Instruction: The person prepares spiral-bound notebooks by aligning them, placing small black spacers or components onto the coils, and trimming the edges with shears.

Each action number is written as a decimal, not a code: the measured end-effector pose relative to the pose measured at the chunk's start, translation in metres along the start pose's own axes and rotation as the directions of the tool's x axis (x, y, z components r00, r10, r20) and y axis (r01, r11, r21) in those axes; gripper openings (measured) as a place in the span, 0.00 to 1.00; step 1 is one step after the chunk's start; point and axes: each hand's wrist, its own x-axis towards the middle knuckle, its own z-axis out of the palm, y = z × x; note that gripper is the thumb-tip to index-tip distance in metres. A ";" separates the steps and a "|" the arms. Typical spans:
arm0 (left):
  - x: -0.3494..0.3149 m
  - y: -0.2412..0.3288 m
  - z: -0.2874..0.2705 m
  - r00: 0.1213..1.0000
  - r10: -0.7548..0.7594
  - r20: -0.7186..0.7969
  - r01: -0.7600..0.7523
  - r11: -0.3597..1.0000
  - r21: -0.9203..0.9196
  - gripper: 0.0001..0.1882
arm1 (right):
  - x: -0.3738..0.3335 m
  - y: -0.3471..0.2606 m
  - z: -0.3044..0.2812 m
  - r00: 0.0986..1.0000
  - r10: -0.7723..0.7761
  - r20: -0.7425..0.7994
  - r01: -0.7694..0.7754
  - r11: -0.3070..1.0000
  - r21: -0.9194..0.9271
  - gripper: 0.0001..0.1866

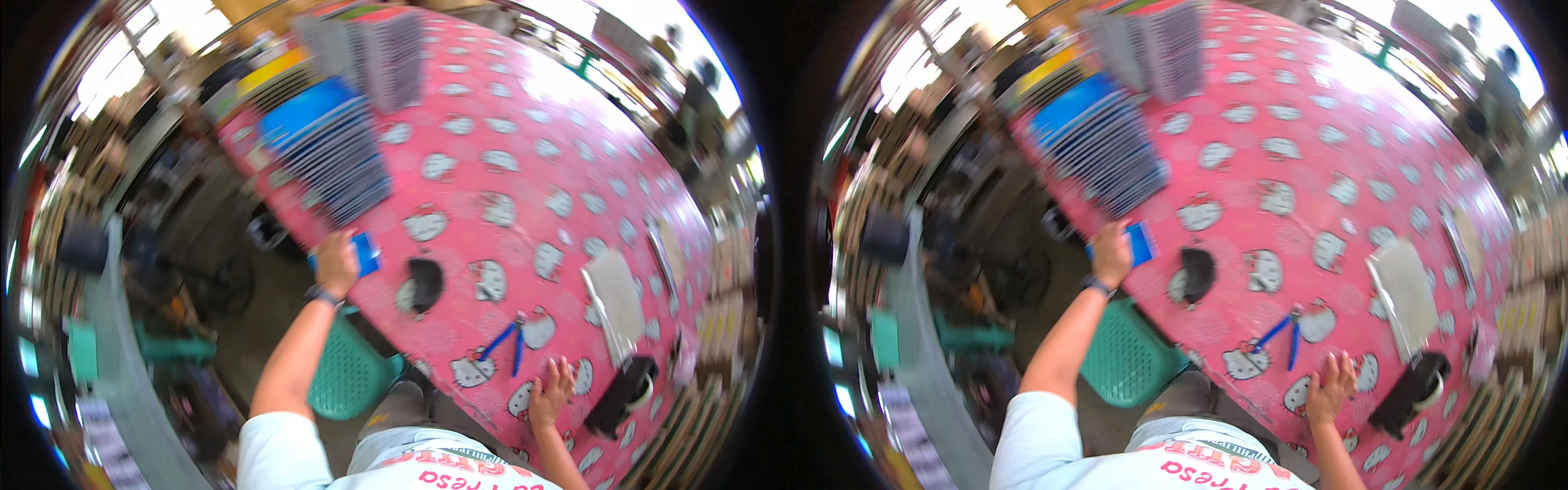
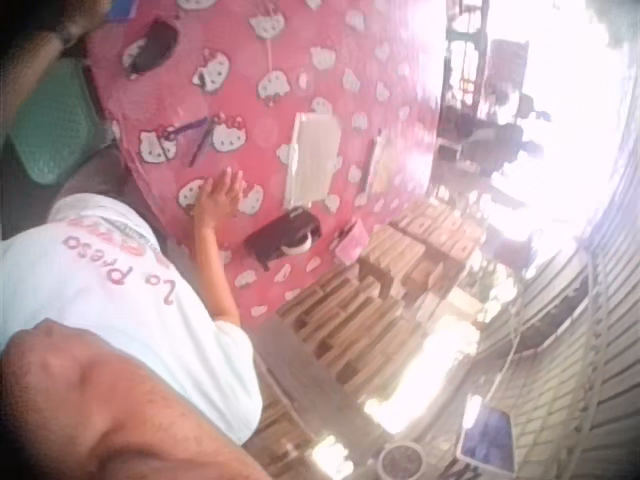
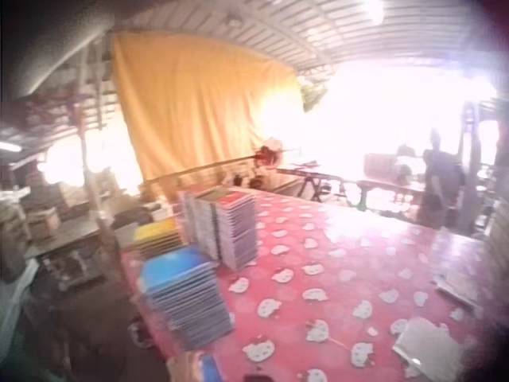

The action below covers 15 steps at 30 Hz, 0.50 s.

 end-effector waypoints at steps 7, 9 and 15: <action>-0.095 0.065 0.016 0.670 -0.629 -0.394 0.606 0.770 -0.199 0.12 | -0.007 0.029 0.014 0.997 -0.071 -0.021 0.067 0.985 -0.158 0.27; -0.152 0.058 0.032 0.483 -0.796 -0.365 0.701 0.601 -0.384 0.13 | -0.010 0.036 0.017 0.993 -0.117 -0.006 0.114 0.976 -0.186 0.27; -0.312 0.076 0.074 0.207 -0.945 0.253 0.780 0.003 -0.626 0.15 | 0.000 0.040 0.017 0.980 -0.195 -0.035 0.188 0.971 -0.146 0.25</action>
